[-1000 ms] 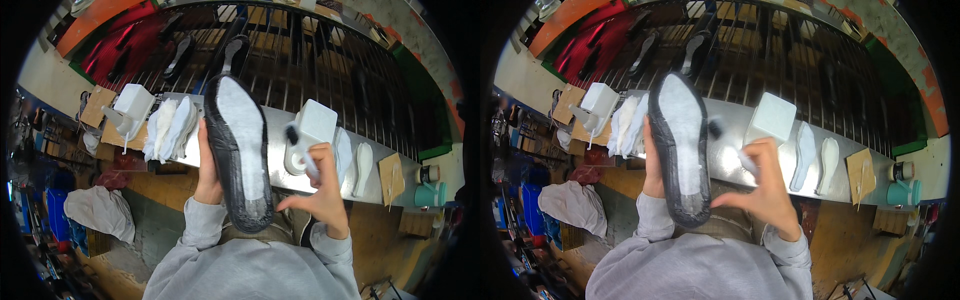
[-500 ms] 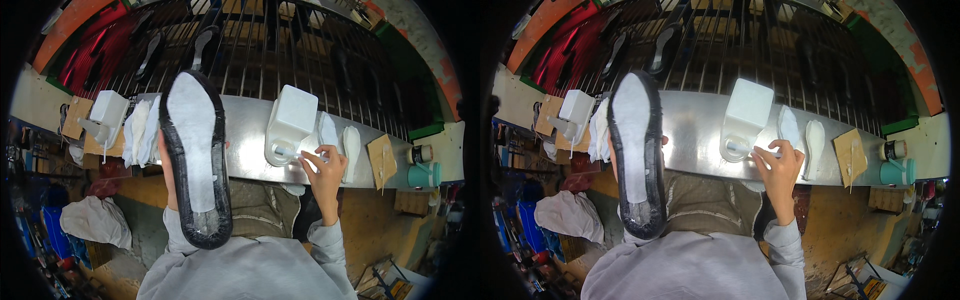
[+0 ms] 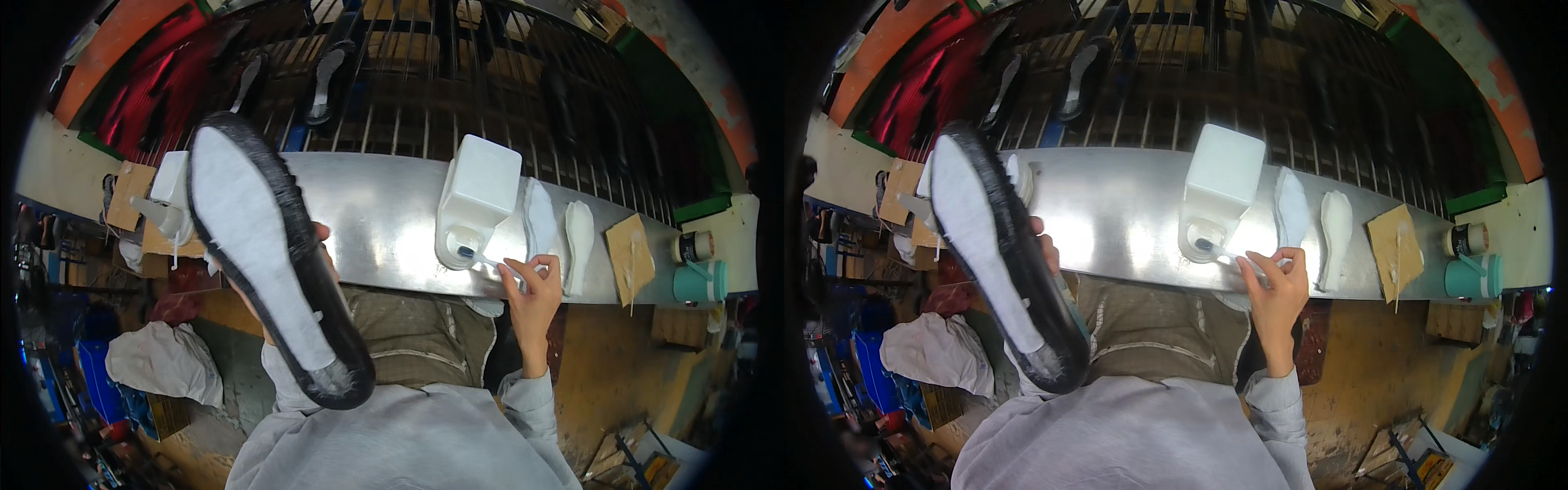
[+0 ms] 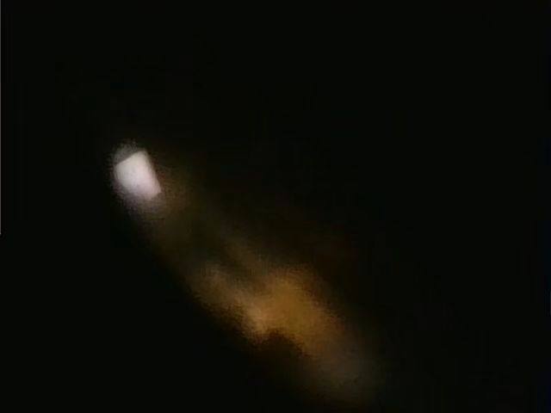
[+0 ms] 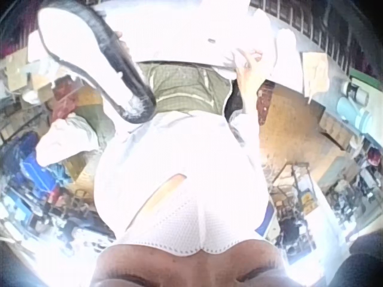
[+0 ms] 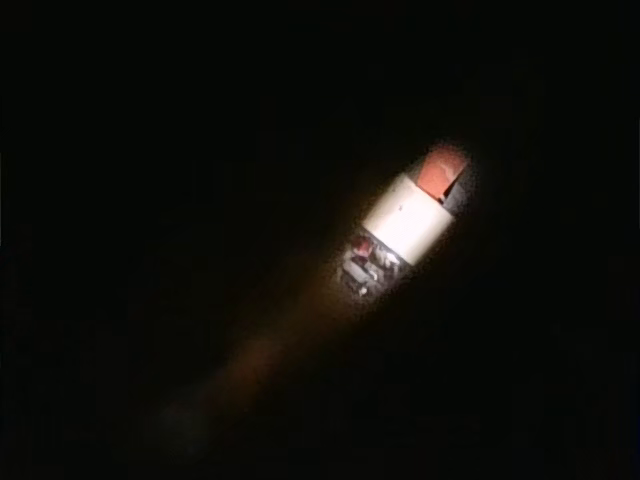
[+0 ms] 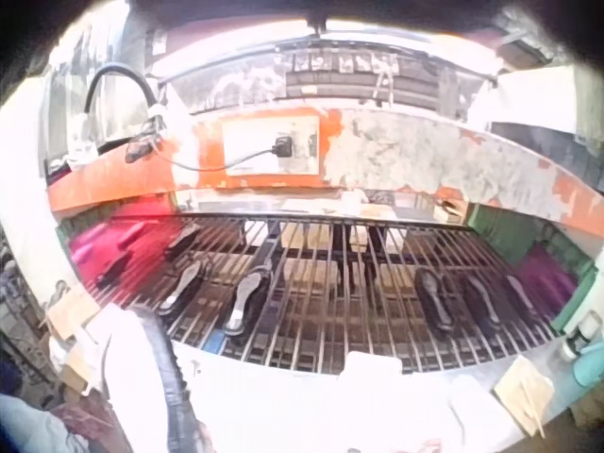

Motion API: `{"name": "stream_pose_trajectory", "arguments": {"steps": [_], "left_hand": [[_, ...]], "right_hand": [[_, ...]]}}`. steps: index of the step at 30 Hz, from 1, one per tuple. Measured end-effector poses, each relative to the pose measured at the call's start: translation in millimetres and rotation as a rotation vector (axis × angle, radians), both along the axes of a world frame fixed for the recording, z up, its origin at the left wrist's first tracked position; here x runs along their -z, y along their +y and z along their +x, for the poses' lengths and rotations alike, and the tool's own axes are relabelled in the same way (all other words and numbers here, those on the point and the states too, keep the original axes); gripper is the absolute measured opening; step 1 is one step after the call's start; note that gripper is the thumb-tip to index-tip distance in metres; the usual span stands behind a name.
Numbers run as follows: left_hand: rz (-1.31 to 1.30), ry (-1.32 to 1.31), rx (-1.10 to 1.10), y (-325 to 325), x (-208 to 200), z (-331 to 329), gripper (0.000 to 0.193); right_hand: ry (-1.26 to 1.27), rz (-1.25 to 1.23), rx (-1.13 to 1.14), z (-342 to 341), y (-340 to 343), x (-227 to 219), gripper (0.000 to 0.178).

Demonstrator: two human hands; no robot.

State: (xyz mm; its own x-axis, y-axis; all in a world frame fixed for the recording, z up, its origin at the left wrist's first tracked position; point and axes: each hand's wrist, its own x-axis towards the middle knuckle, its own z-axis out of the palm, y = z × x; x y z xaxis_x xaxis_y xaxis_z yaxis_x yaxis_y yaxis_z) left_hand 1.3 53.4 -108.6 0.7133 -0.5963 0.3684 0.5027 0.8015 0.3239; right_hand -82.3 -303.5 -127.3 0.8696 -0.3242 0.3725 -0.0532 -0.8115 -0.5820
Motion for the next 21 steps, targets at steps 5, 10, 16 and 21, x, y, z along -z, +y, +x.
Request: {"name": "stream_pose_trajectory", "arguments": {"steps": [5,10,16,21], "left_hand": [[0.648,0.385,-0.981,-48,-26,-26,0.072],[0.589,0.347,-0.675,-80,-59,-42,0.077],[0.19,0.424,-0.428,-85,-59,-54,0.083],[0.745,0.095,-0.537,-76,-70,-54,0.085]], "right_hand": [[-0.095,0.475,-0.145,9,4,-44,0.012],[-0.431,0.16,-0.444,30,42,-134,0.023],[-0.576,-0.08,-0.348,52,46,-151,0.035],[-0.472,-0.201,-0.664,36,33,-153,0.041]]}}
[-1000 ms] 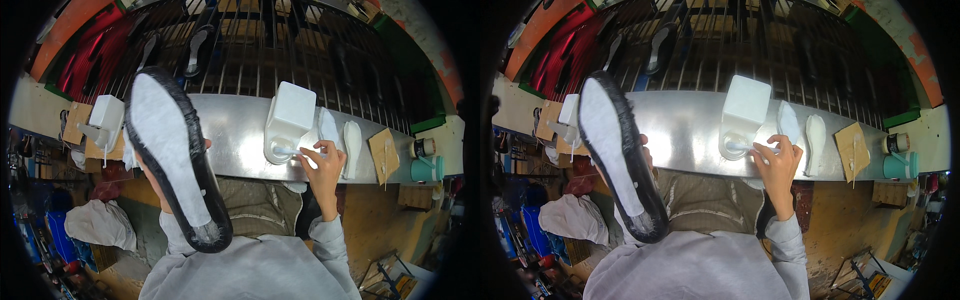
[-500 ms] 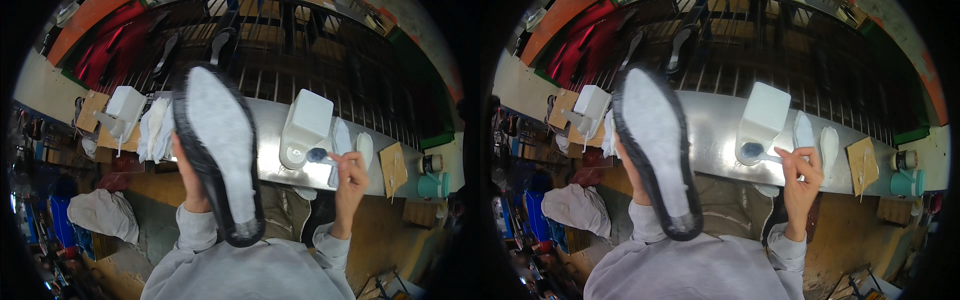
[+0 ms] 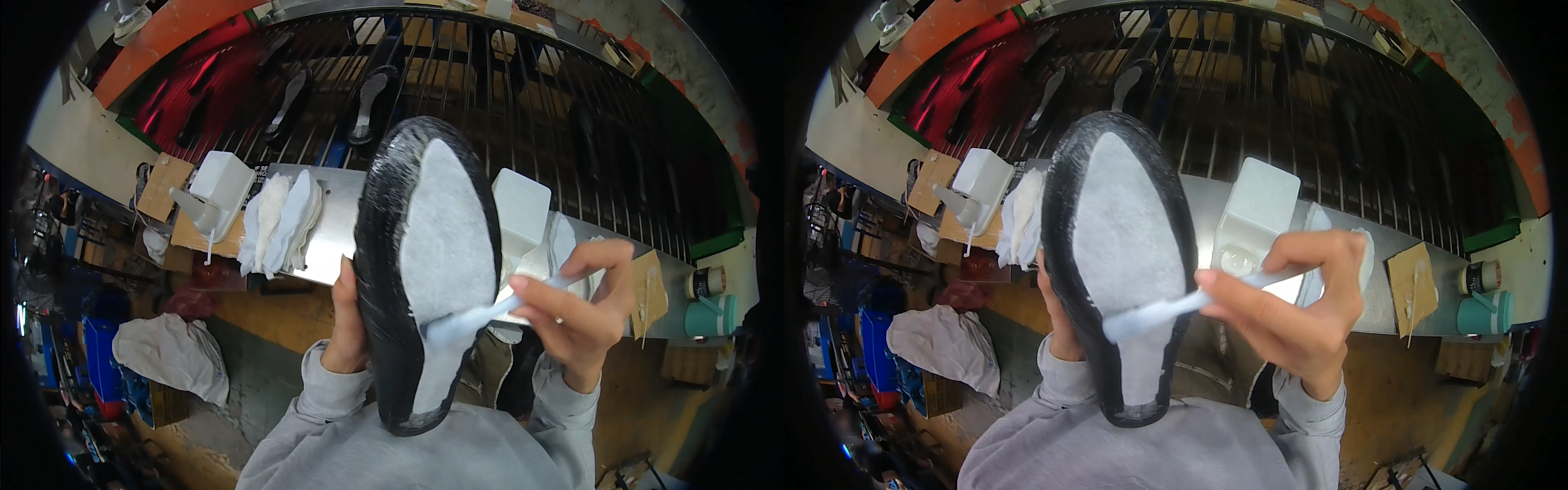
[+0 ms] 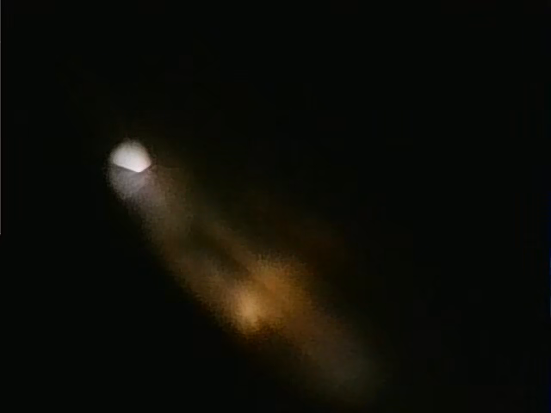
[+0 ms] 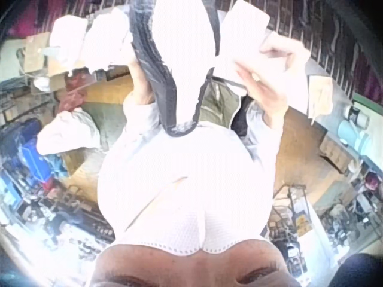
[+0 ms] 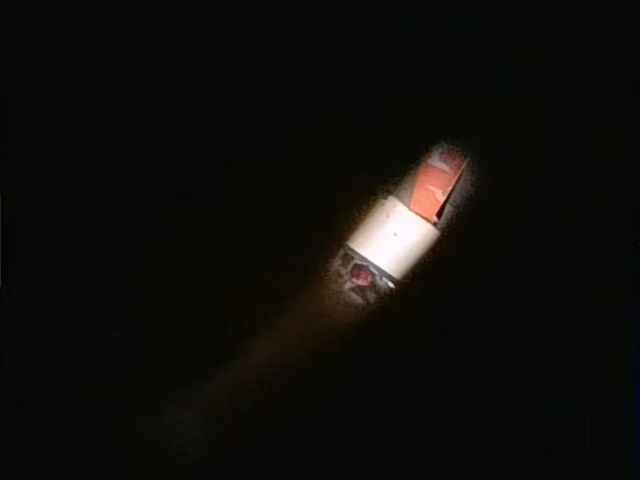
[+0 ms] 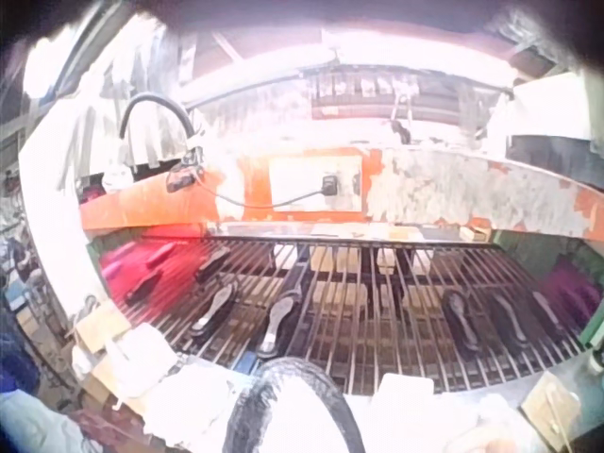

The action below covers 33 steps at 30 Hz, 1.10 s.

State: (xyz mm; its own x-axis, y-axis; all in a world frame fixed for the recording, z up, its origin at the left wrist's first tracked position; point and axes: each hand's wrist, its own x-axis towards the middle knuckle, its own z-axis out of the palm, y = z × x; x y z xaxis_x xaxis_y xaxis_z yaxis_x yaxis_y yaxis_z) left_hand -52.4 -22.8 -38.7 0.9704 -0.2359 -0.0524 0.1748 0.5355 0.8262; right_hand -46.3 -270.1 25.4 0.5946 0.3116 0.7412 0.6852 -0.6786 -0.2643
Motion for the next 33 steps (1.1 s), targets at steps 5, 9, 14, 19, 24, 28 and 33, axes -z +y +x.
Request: {"name": "stream_pose_trajectory", "arguments": {"steps": [5,9,14,19,24,28,33], "left_hand": [[0.114,-0.075,0.047,1,24,-6,0.087],[-0.283,-0.042,0.049,-2,20,-2,0.086],[-0.548,-0.001,0.054,3,29,4,0.083],[-0.375,-0.02,-0.02,2,27,5,0.079],[-0.348,-0.082,-0.144,13,26,12,0.075],[-0.511,-0.115,-0.117,6,28,10,0.072],[-0.093,-0.017,-0.234,-4,1,13,0.072]], "right_hand": [[-0.199,0.15,0.179,41,6,-22,0.035],[-0.195,0.202,0.116,34,-4,-27,0.04],[-0.089,0.062,0.04,24,-2,-19,0.04],[-0.142,0.272,0.207,36,-7,-11,0.04],[0.03,0.043,0.007,-1,-10,-8,0.043],[-0.056,0.179,0.181,17,-3,-2,0.04],[-0.116,0.228,0.217,9,2,-8,0.041]]}}
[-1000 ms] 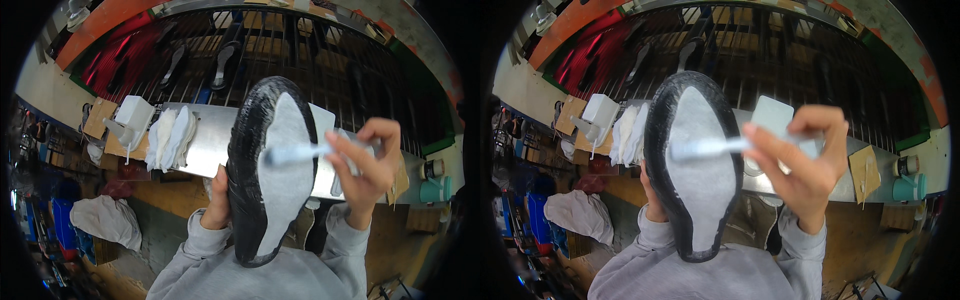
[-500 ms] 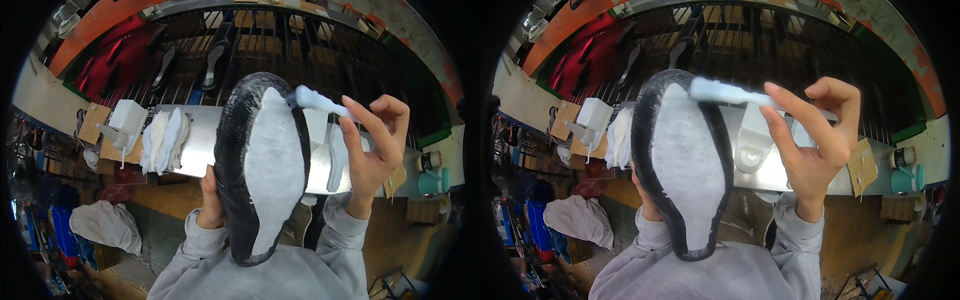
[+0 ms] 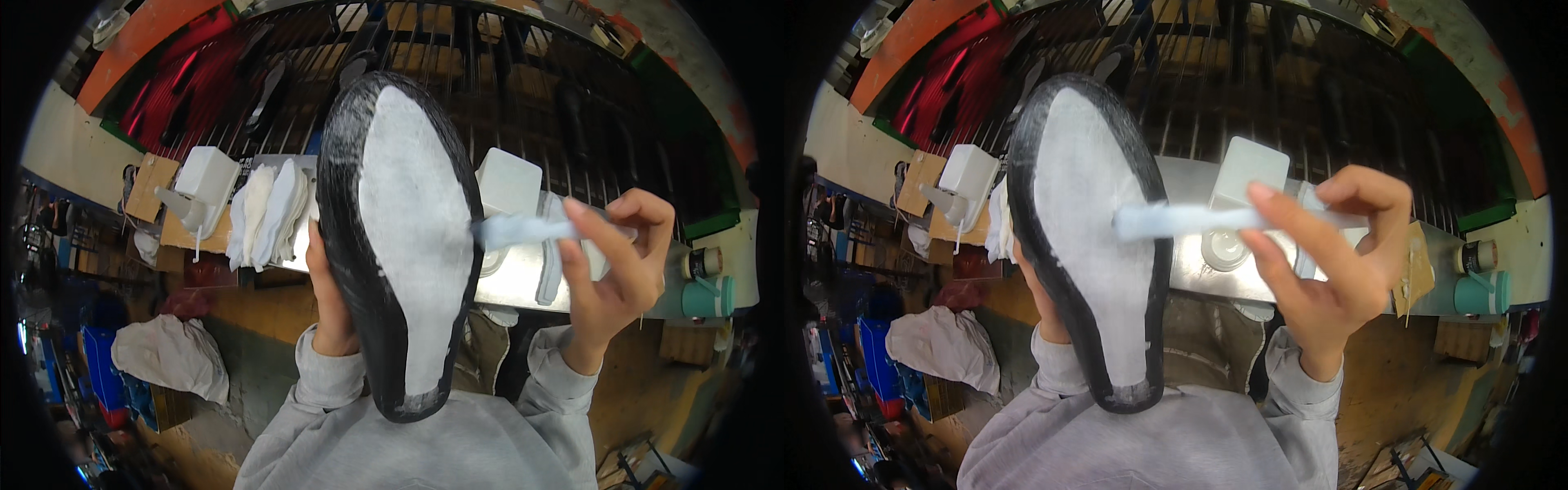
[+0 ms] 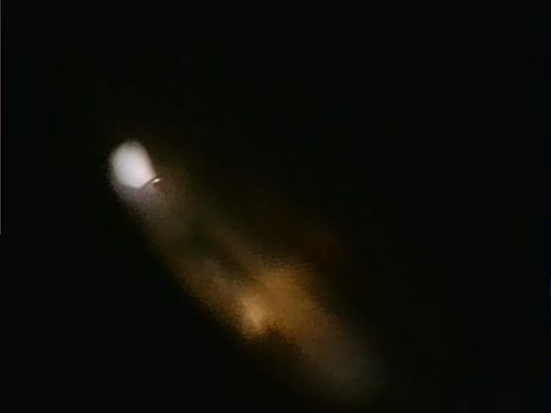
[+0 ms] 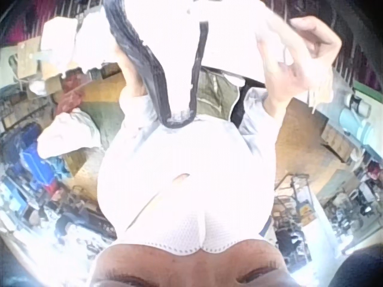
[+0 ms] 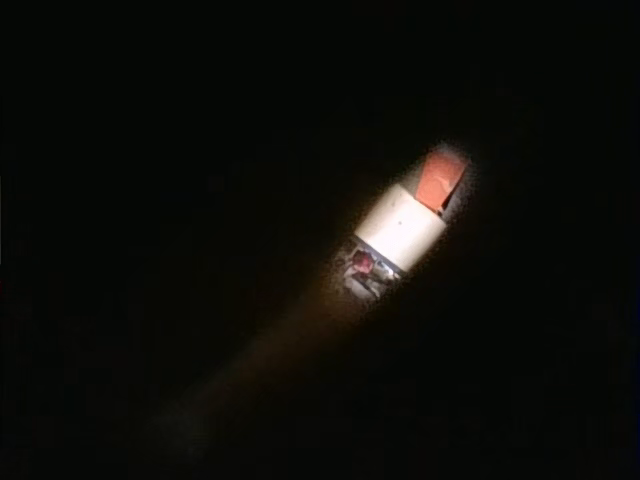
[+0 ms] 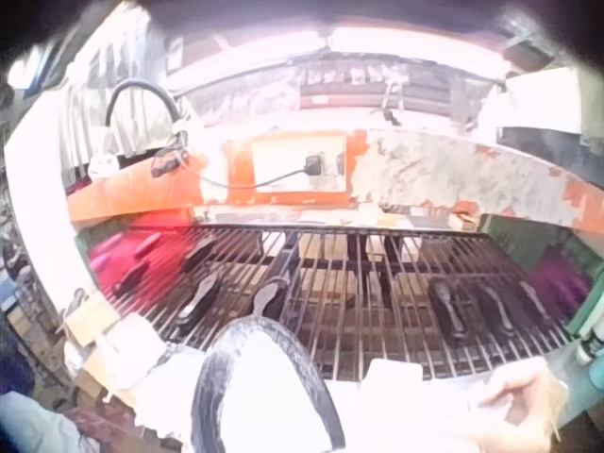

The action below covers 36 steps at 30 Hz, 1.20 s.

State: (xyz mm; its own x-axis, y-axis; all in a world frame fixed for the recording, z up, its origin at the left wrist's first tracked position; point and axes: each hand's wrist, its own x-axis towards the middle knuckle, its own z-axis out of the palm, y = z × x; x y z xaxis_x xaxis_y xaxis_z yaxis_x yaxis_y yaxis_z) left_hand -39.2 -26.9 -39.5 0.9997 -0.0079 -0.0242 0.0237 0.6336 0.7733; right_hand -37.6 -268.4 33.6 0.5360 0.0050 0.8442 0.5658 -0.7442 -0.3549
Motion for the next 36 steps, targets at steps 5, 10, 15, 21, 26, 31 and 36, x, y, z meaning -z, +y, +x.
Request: {"name": "stream_pose_trajectory", "arguments": {"steps": [5,10,15,21,26,31,36], "left_hand": [[-0.23,0.1,0.018,8,-10,17,0.074],[-0.689,-0.007,0.133,19,9,26,0.072],[-0.227,0.169,-0.002,-5,-6,25,0.069],[-0.315,0.177,0.03,11,4,34,0.072],[-0.553,0.21,0.315,7,28,48,0.076],[-0.77,0.241,0.628,17,91,91,0.075],[-0.957,0.438,0.603,-15,111,158,0.043]], "right_hand": [[0.218,-0.144,-0.204,-15,11,37,0.041],[0.364,-0.064,-0.377,-42,7,44,0.04],[0.274,-0.02,-0.131,-11,29,31,0.036],[0.443,-0.215,-0.383,-29,18,51,0.03],[0.481,0.418,-0.292,-36,-19,75,0.027],[0.319,0.875,0.03,-32,-53,100,0.028],[0.291,0.914,0.128,-35,-81,117,0.025]]}}
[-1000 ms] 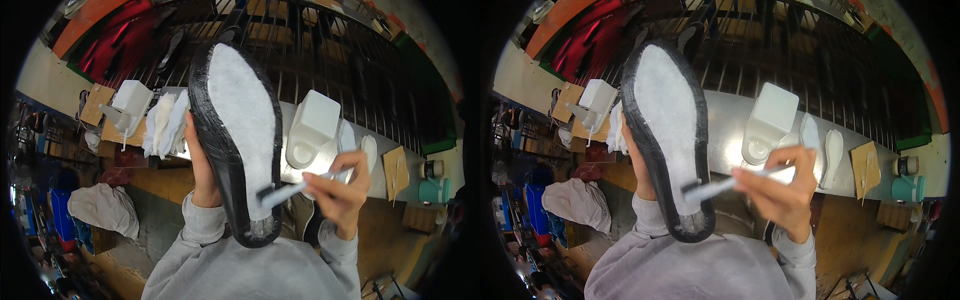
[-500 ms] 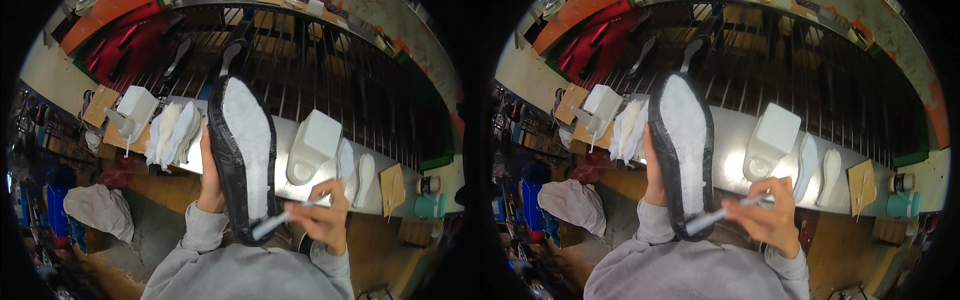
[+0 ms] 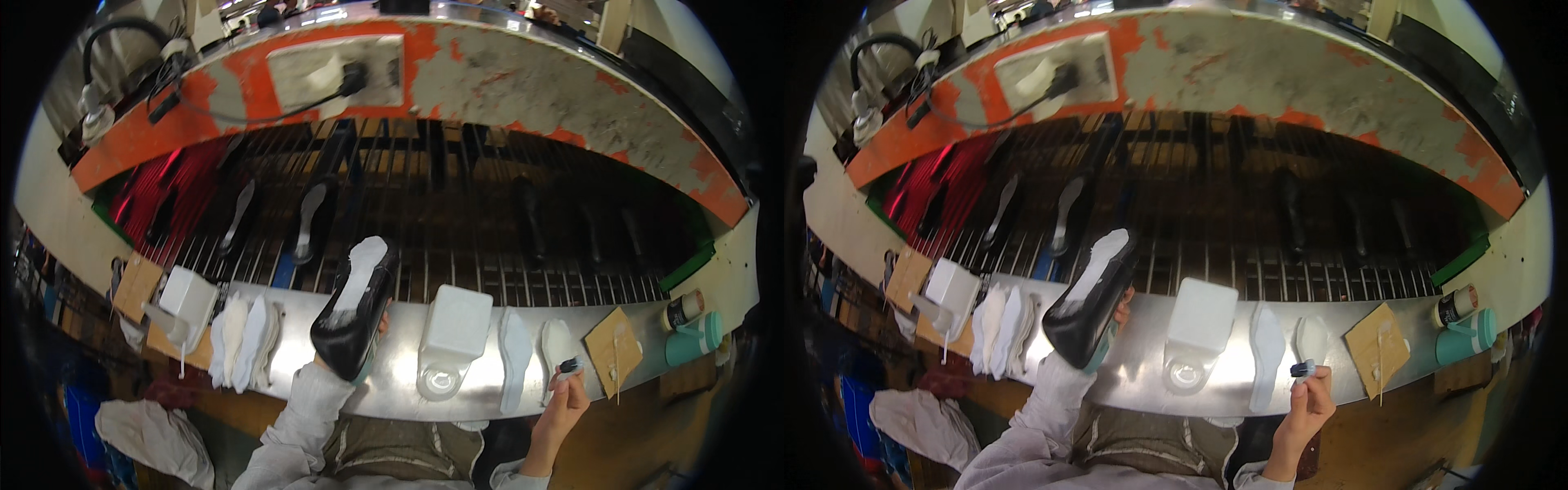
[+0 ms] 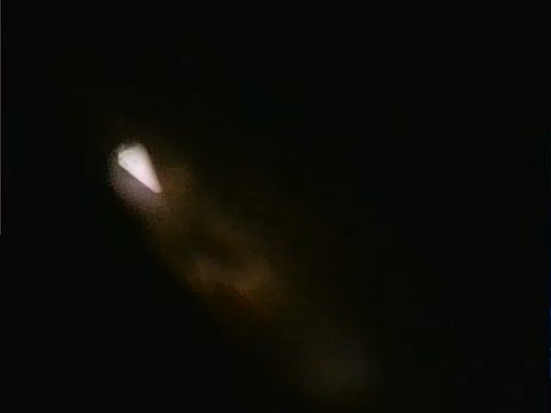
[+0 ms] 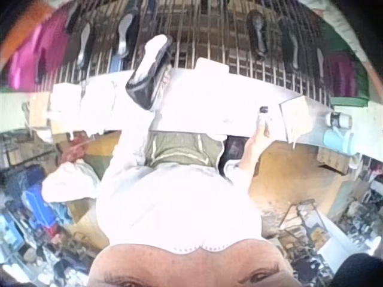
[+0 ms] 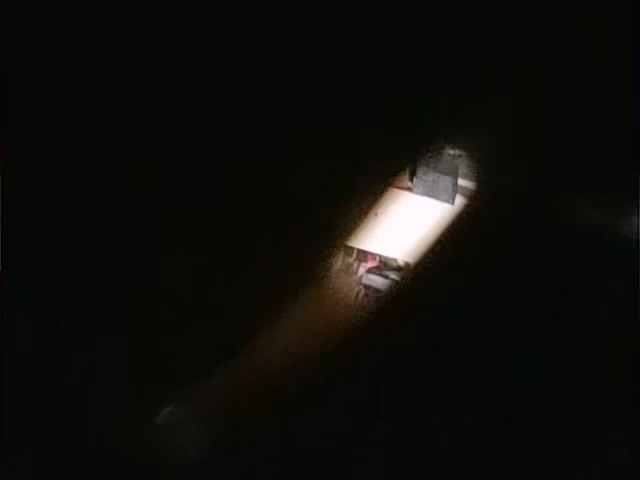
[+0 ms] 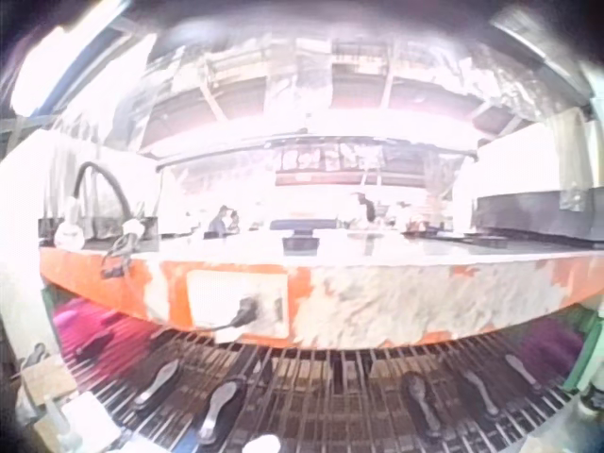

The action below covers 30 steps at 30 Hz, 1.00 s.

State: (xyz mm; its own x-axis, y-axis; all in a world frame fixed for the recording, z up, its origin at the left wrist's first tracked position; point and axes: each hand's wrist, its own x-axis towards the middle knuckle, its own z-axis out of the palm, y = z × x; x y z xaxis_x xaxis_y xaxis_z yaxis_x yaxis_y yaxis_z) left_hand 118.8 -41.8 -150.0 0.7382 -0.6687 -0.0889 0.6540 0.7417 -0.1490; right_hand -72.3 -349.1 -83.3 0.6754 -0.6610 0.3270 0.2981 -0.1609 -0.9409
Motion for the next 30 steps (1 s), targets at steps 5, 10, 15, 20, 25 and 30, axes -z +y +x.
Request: {"name": "stream_pose_trajectory", "arguments": {"steps": [5,10,15,20,25,30], "left_hand": [[-0.051,0.131,0.081,-45,49,112,0.043],[-0.029,0.074,-0.01,-101,78,194,0.037],[0.06,0.424,-0.137,-119,84,198,0.042],[0.361,0.578,-0.097,-102,58,173,0.059],[0.505,0.525,0.157,-73,20,163,0.092],[0.668,0.69,0.218,-100,-36,195,0.106]], "right_hand": [[-0.017,-0.052,0.015,7,-8,10,0.023],[0.043,-0.022,0.111,12,-21,19,0.038],[0.187,0.1,0.155,-2,-44,72,0.016],[0.199,0.14,0.186,11,-31,71,0.012],[0.051,0.01,0.048,33,-21,41,0.039],[0.088,0.035,0.029,36,-25,29,0.03]]}}
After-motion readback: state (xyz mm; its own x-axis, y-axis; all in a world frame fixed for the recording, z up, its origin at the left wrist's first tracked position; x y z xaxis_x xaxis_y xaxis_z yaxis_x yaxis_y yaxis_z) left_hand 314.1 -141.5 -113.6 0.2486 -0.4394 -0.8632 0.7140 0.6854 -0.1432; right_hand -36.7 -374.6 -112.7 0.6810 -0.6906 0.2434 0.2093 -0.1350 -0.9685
